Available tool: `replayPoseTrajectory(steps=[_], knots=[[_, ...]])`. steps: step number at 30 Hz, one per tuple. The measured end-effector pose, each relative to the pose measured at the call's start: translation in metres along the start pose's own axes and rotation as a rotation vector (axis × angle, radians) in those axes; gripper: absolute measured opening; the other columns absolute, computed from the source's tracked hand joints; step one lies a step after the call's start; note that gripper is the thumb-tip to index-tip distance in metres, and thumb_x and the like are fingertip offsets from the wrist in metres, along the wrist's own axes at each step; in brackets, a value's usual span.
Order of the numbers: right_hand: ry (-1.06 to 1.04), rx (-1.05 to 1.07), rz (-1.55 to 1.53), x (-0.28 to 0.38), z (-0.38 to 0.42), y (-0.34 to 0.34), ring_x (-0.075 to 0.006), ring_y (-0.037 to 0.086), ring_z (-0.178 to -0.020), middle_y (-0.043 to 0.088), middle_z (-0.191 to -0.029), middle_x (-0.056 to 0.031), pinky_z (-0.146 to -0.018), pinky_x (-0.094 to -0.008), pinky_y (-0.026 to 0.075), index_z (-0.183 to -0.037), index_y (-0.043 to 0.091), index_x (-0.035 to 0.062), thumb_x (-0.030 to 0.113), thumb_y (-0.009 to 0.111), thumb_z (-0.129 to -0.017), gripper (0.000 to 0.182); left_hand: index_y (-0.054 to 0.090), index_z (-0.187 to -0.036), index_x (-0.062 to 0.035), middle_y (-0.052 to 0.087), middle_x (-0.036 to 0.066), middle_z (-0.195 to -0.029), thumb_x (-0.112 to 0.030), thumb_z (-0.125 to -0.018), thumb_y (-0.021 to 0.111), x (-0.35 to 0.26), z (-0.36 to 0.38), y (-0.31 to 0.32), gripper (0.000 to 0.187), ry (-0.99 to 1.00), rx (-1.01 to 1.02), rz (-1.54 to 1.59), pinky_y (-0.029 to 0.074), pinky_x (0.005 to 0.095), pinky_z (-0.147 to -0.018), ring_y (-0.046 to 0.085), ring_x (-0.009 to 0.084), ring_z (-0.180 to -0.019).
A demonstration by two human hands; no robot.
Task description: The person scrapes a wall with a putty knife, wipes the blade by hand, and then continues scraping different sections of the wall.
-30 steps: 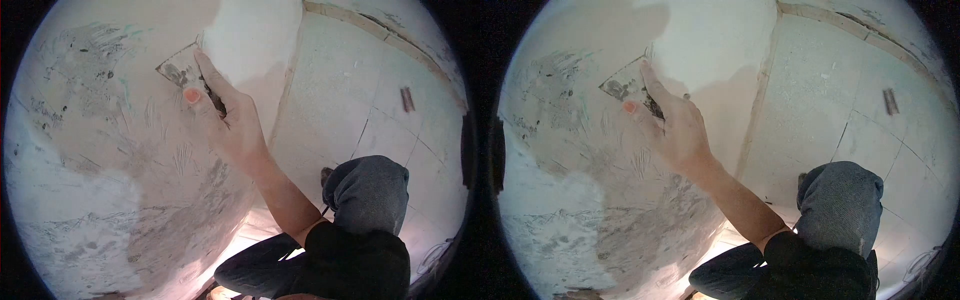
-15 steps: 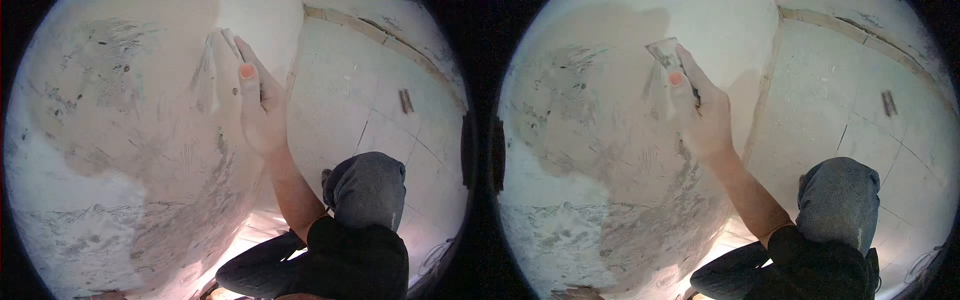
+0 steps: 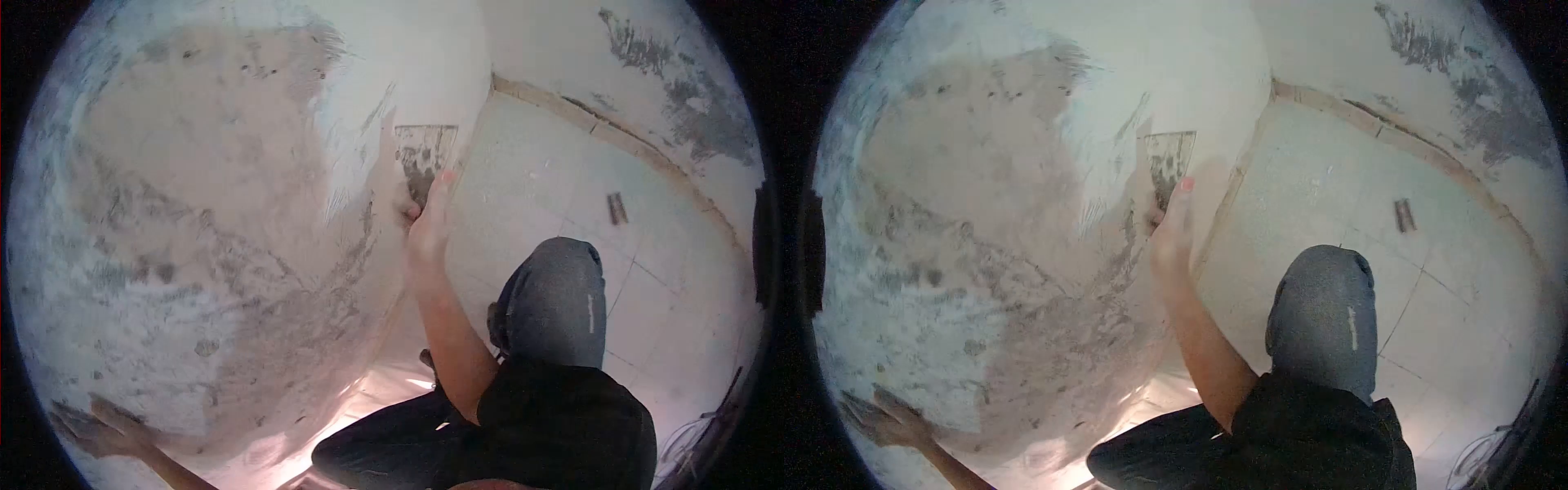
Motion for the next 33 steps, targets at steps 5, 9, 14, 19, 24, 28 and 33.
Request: replayPoseTrajectory(steps=[5, 9, 14, 19, 24, 28, 33], knots=[[0.038, 0.303, -0.145, -0.013, 0.090, 0.010, -0.0051, 0.040, -0.068, 0.050, -0.088, 0.0068, -0.062, -0.0217, 0.035, -0.117, 0.056, 0.0129, 0.051, 0.041, -0.105, 0.042, 0.052, -0.141, -0.0053, 0.047, 0.021, -0.146, -0.057, -0.094, 0.053, 0.002, 0.000, -0.003, 0.070, -0.030, -0.053, 0.132, 0.038, 0.0506, -0.109, 0.042, 0.0388, -0.137], [0.004, 0.405, 0.088, -0.025, 0.147, 0.008, -0.0033, 0.045, -0.072, 0.052, -0.087, 0.0040, -0.061, -0.0221, 0.038, -0.112, 0.055, 0.0073, 0.036, 0.047, -0.106, 0.030, 0.046, -0.145, -0.0058, 0.037, 0.018, -0.154, -0.059, -0.096, 0.052, -0.032, 0.028, -0.014, 0.073, -0.219, 0.045, 0.236, 0.023, 0.0573, -0.115, 0.028, 0.0370, -0.145], [-0.164, 0.794, 0.402, -0.015, 0.199, 0.023, -0.0214, 0.058, -0.105, 0.061, -0.115, -0.0133, -0.095, -0.0334, 0.045, -0.136, 0.045, -0.0044, 0.021, 0.045, -0.106, 0.040, 0.035, -0.148, 0.0003, 0.034, 0.022, -0.154, -0.062, -0.089, 0.060, -0.154, 0.050, -0.083, 0.089, -0.437, 0.211, 1.168, 0.021, 0.0516, -0.117, 0.027, 0.0376, -0.145], [0.029, 1.223, 0.677, -0.029, 0.224, 0.011, -0.0288, 0.054, -0.120, 0.058, -0.127, -0.0218, -0.106, -0.0372, 0.038, -0.142, 0.039, -0.0066, 0.020, 0.047, -0.104, 0.047, 0.038, -0.145, 0.0051, 0.041, 0.023, -0.146, -0.046, -0.090, 0.067, -0.219, 0.106, -0.112, 0.080, -0.901, 0.274, 1.607, 0.029, 0.0438, -0.112, 0.037, 0.0322, -0.137], [0.269, 1.371, 1.100, -0.019, 0.234, 0.000, -0.0147, 0.054, -0.080, 0.059, -0.090, -0.0070, -0.073, -0.0298, 0.043, -0.122, 0.056, -0.0010, 0.024, 0.052, -0.103, 0.032, 0.062, -0.119, 0.0052, 0.067, 0.012, -0.103, -0.026, -0.094, 0.065, -0.238, 0.183, -0.114, 0.040, -1.286, 0.845, 1.934, 0.046, 0.0297, -0.086, 0.060, 0.0164, -0.099], [0.306, 1.436, 1.255, -0.029, 0.227, -0.011, -0.0053, 0.045, -0.061, 0.049, -0.064, 0.0044, -0.057, -0.0237, 0.037, -0.094, 0.060, 0.0038, 0.028, 0.052, -0.104, 0.028, 0.066, -0.093, 0.0044, 0.055, -0.002, -0.071, -0.026, -0.099, 0.060, -0.234, 0.217, -0.116, 0.032, -1.411, 0.793, 1.802, 0.040, 0.0272, -0.063, 0.047, 0.0085, -0.070], [0.099, 1.365, 1.301, -0.025, 0.196, -0.006, -0.0073, 0.045, -0.059, 0.048, -0.060, 0.0026, -0.056, -0.0270, 0.037, -0.081, 0.061, 0.0028, 0.030, 0.057, -0.101, 0.034, 0.064, -0.088, 0.0038, 0.047, -0.005, -0.070, -0.033, -0.101, 0.058, -0.248, 0.242, -0.113, 0.039, -1.595, 0.703, 1.814, 0.035, 0.0283, -0.059, 0.040, 0.0080, -0.068]])
Point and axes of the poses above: each hand's wrist, its own z-axis away from the middle knuckle, its own y-axis out of the palm, x = y × z, the point moved 7 cm from there along -z, towards the middle knuckle
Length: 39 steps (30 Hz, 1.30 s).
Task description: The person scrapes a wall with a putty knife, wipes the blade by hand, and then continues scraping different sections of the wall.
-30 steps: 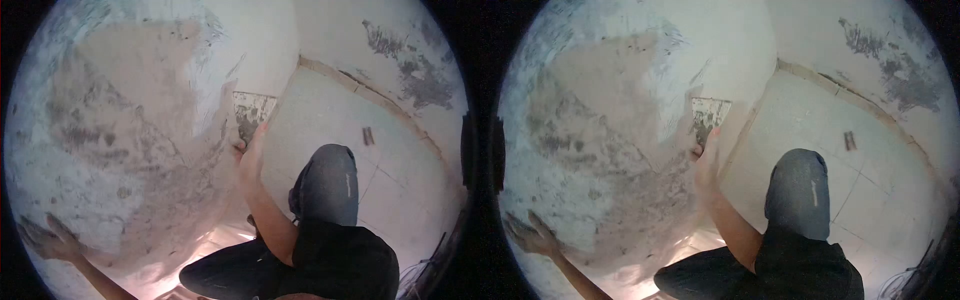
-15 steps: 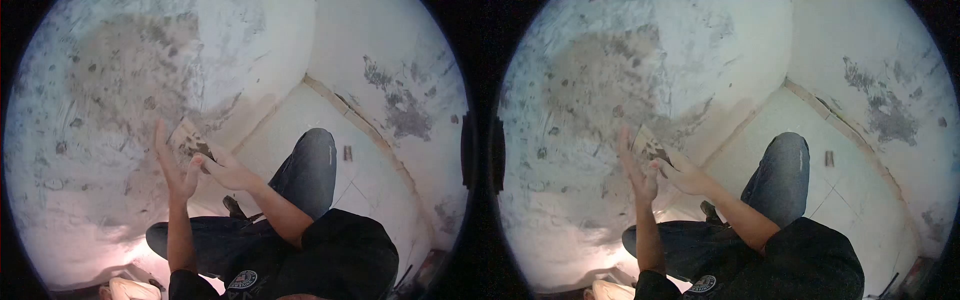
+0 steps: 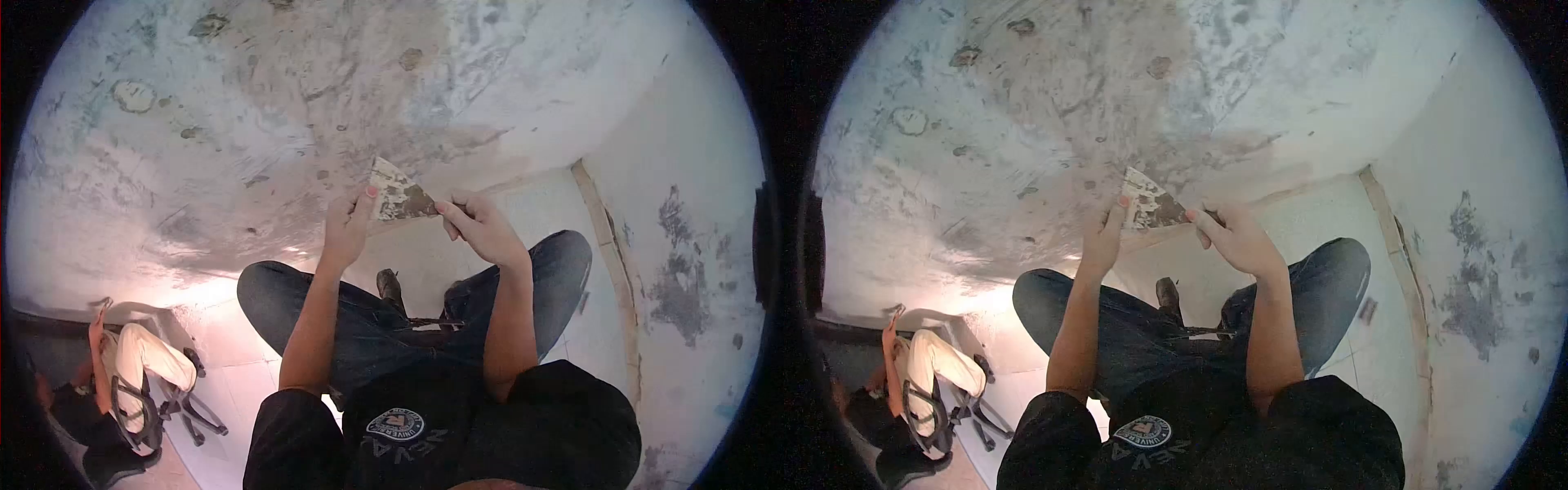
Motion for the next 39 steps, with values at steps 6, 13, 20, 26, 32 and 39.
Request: replayPoseTrajectory(steps=[6, 13, 20, 26, 32, 39], knots=[[0.022, -0.050, 0.007, -0.008, 0.000, -0.001, -0.0043, 0.045, -0.062, 0.050, -0.064, 0.0051, -0.057, -0.0243, 0.036, -0.080, 0.059, 0.0057, 0.024, 0.062, -0.099, 0.027, 0.065, -0.094, 0.0034, 0.051, -0.004, -0.076, -0.036, -0.103, 0.053, 0.016, 0.006, 0.004, 0.042, -0.046, -0.181, 0.134, 0.038, 0.0270, -0.066, 0.044, 0.0076, -0.074], [0.036, -0.030, -0.008, -0.024, -0.003, -0.010, -0.0074, 0.049, -0.064, 0.054, -0.066, 0.0012, -0.061, -0.0254, 0.040, -0.084, 0.063, 0.0020, 0.026, 0.069, -0.095, 0.027, 0.064, -0.095, 0.0035, 0.053, -0.004, -0.080, -0.038, -0.104, 0.050, 0.014, 0.010, 0.009, 0.044, -0.065, -0.201, 0.113, 0.039, 0.0275, -0.069, 0.046, 0.0080, -0.078], [-0.225, -0.053, 0.206, 0.009, -0.010, 0.028, -0.0144, 0.054, -0.088, 0.059, -0.110, -0.0066, -0.080, -0.0284, 0.045, -0.146, 0.048, 0.0117, 0.021, 0.079, -0.083, 0.071, 0.066, -0.103, 0.0061, 0.059, -0.002, -0.084, -0.033, -0.103, 0.053, 0.031, 0.008, 0.001, 0.041, -0.076, -0.133, -0.041, 0.042, 0.0269, -0.072, 0.050, 0.0092, -0.080], [-0.093, -0.114, 0.243, -0.002, -0.024, 0.071, -0.0373, 0.061, -0.111, 0.057, -0.127, -0.0241, -0.095, -0.0418, 0.048, -0.151, 0.037, 0.0112, 0.026, 0.068, -0.093, 0.067, 0.061, -0.127, 0.0042, 0.067, 0.010, -0.114, -0.030, -0.104, 0.049, 0.042, 0.016, -0.007, 0.043, -0.294, -0.156, 0.134, 0.044, 0.0334, -0.096, 0.058, 0.0193, -0.109], [-0.150, -0.254, 0.059, -0.025, -0.021, 0.089, -0.0367, 0.062, -0.113, 0.054, -0.134, -0.0240, -0.098, -0.0426, 0.047, -0.153, 0.031, 0.0103, 0.029, 0.063, -0.096, 0.068, 0.065, -0.113, 0.0031, 0.066, 0.010, -0.104, -0.042, -0.104, 0.044, 0.061, 0.015, -0.053, 0.050, -0.158, 0.007, 0.172, 0.043, 0.0340, -0.093, 0.059, 0.0188, -0.100], [-0.041, -0.612, -0.382, 0.004, -0.007, 0.155, -0.0250, 0.060, -0.117, 0.062, -0.128, -0.0162, -0.101, -0.0368, 0.044, -0.151, 0.032, 0.0017, 0.030, 0.060, -0.099, 0.066, 0.060, -0.119, 0.0034, 0.063, 0.012, -0.111, -0.035, -0.102, 0.051, -0.018, 0.069, -0.264, 0.043, 0.195, -0.468, -0.133, 0.041, 0.0378, -0.097, 0.057, 0.0209, -0.105]])
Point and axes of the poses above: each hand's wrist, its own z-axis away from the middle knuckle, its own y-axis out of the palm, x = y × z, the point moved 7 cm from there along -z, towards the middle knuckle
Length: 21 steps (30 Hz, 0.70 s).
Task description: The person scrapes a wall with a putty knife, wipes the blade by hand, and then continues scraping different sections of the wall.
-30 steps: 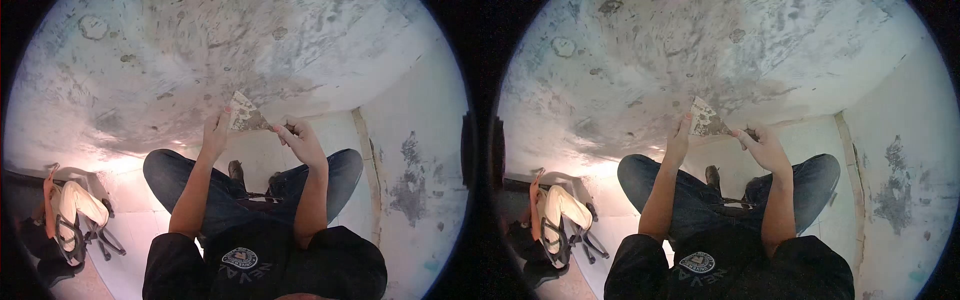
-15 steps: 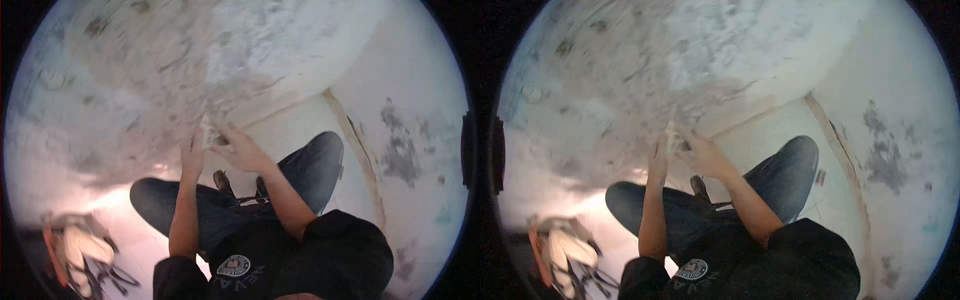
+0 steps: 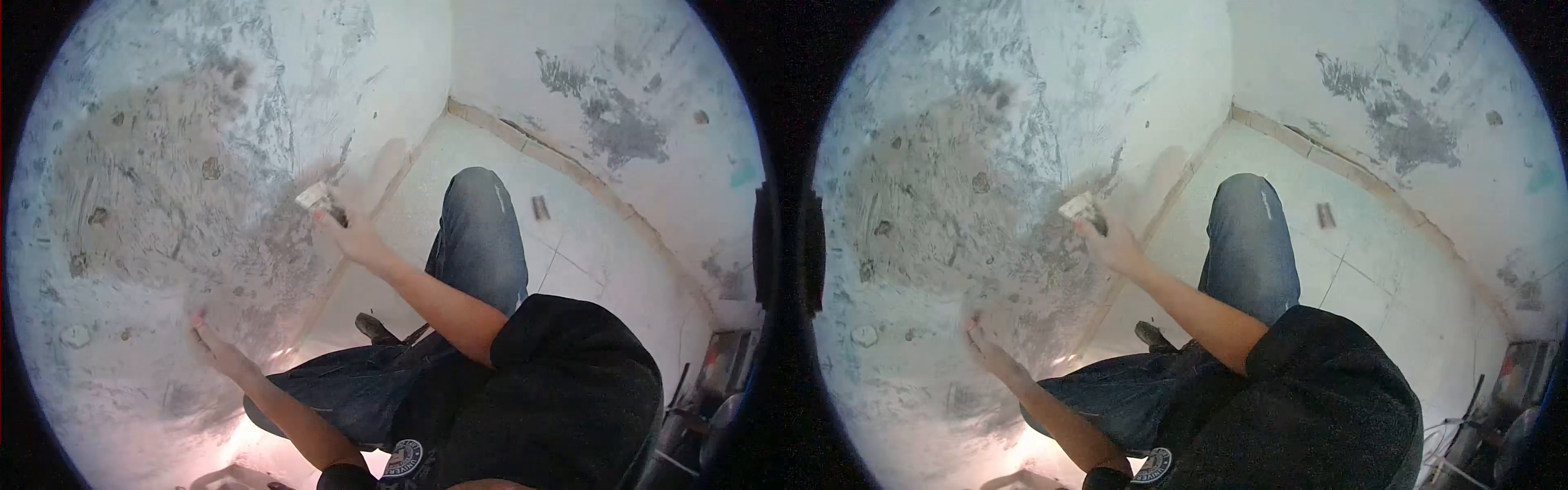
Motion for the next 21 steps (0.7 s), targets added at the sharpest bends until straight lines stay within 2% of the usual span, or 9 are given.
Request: replayPoseTrajectory(steps=[1, 3, 8, 9, 11, 14, 15, 17, 21], knots=[[-0.032, -0.133, -0.022, 0.004, -0.050, -0.058, -0.0193, 0.060, -0.109, 0.064, -0.123, -0.0128, -0.095, -0.0321, 0.046, -0.148, 0.040, 0.0013, 0.028, 0.060, -0.099, 0.058, 0.057, -0.125, 0.0052, 0.061, 0.015, -0.117, -0.032, -0.102, 0.053, -0.050, -0.014, 0.056, 0.044, 0.107, -0.068, -0.151, 0.040, 0.0383, -0.097, 0.056, 0.0227, -0.109], [-0.047, -0.237, 0.046, -0.003, -0.063, -0.074, -0.0178, 0.061, -0.106, 0.064, -0.121, -0.0120, -0.092, -0.0303, 0.047, -0.146, 0.042, 0.0011, 0.027, 0.060, -0.099, 0.056, 0.048, -0.132, 0.0070, 0.052, 0.018, -0.130, -0.031, -0.101, 0.056, -0.066, -0.028, 0.037, 0.050, 0.537, -0.319, -0.359, 0.039, 0.0410, -0.101, 0.050, 0.0271, -0.119], [0.021, -0.347, -0.127, -0.005, -0.085, -0.095, -0.0130, 0.059, -0.100, 0.066, -0.113, -0.0069, -0.086, -0.0293, 0.047, -0.147, 0.042, 0.0008, 0.038, 0.065, -0.097, 0.067, 0.034, -0.141, 0.0050, 0.041, 0.017, -0.130, -0.039, -0.096, 0.064, -0.132, -0.061, 0.030, 0.069, 0.814, -0.593, -0.827, 0.036, 0.0479, -0.107, 0.039, 0.0333, -0.128], [-0.017, -0.407, -0.146, -0.021, -0.100, -0.099, -0.0129, 0.059, -0.100, 0.066, -0.113, -0.0072, -0.086, -0.0284, 0.047, -0.147, 0.042, 0.0007, 0.038, 0.066, -0.096, 0.068, 0.034, -0.141, 0.0050, 0.041, 0.017, -0.130, -0.039, -0.096, 0.064, -0.140, -0.079, 0.025, 0.069, 0.822, -0.589, -0.828, 0.036, 0.0479, -0.107, 0.039, 0.0333, -0.128], [-0.049, -0.469, -0.166, -0.025, -0.110, -0.105, -0.0127, 0.059, -0.099, 0.065, -0.113, -0.0075, -0.085, -0.0275, 0.047, -0.147, 0.042, 0.0006, 0.039, 0.067, -0.096, 0.069, 0.035, -0.140, 0.0039, 0.042, 0.019, -0.135, -0.041, -0.095, 0.066, -0.164, -0.101, 0.034, 0.071, 1.278, -0.600, -0.998, 0.032, 0.0510, -0.109, 0.036, 0.0347, -0.133], [-0.108, -0.462, -0.344, -0.007, -0.120, -0.104, -0.0152, 0.058, -0.108, 0.063, -0.122, -0.0116, -0.092, -0.0286, 0.047, -0.144, 0.043, -0.0034, 0.029, 0.066, -0.097, 0.062, 0.039, -0.140, 0.0048, 0.042, 0.022, -0.141, -0.049, -0.095, 0.060, -0.197, -0.138, 0.036, 0.073, 1.503, -0.598, -0.999, 0.031, 0.0531, -0.109, 0.036, 0.0358, -0.136], [-0.135, -0.490, -0.341, -0.010, -0.126, -0.105, -0.0140, 0.059, -0.103, 0.064, -0.119, -0.0118, -0.088, -0.0275, 0.047, -0.146, 0.040, -0.0041, 0.033, 0.067, -0.096, 0.068, 0.039, -0.140, 0.0048, 0.042, 0.022, -0.141, -0.049, -0.095, 0.060, -0.201, -0.148, 0.034, 0.073, 1.512, -0.592, -0.998, 0.031, 0.0531, -0.109, 0.036, 0.0358, -0.136], [-0.158, -0.525, -0.341, -0.015, -0.140, -0.110, -0.0128, 0.060, -0.099, 0.065, -0.116, -0.0119, -0.084, -0.0264, 0.048, -0.147, 0.037, -0.0048, 0.037, 0.068, -0.095, 0.074, 0.043, -0.139, 0.0063, 0.042, 0.024, -0.145, -0.054, -0.097, 0.053, -0.201, -0.180, 0.041, 0.075, 1.246, -0.689, -1.467, 0.035, 0.0543, -0.107, 0.039, 0.0367, -0.136], [-0.200, -0.523, -0.304, -0.022, -0.167, -0.117, -0.0148, 0.061, -0.104, 0.064, -0.121, -0.0150, -0.088, -0.0271, 0.048, -0.147, 0.034, -0.0082, 0.036, 0.068, -0.095, 0.076, 0.047, -0.137, 0.0083, 0.052, 0.025, -0.137, -0.057, -0.097, 0.049, -0.205, -0.177, 0.063, 0.076, 1.246, -0.743, -1.039, 0.040, 0.0532, -0.101, 0.049, 0.0394, -0.127]])
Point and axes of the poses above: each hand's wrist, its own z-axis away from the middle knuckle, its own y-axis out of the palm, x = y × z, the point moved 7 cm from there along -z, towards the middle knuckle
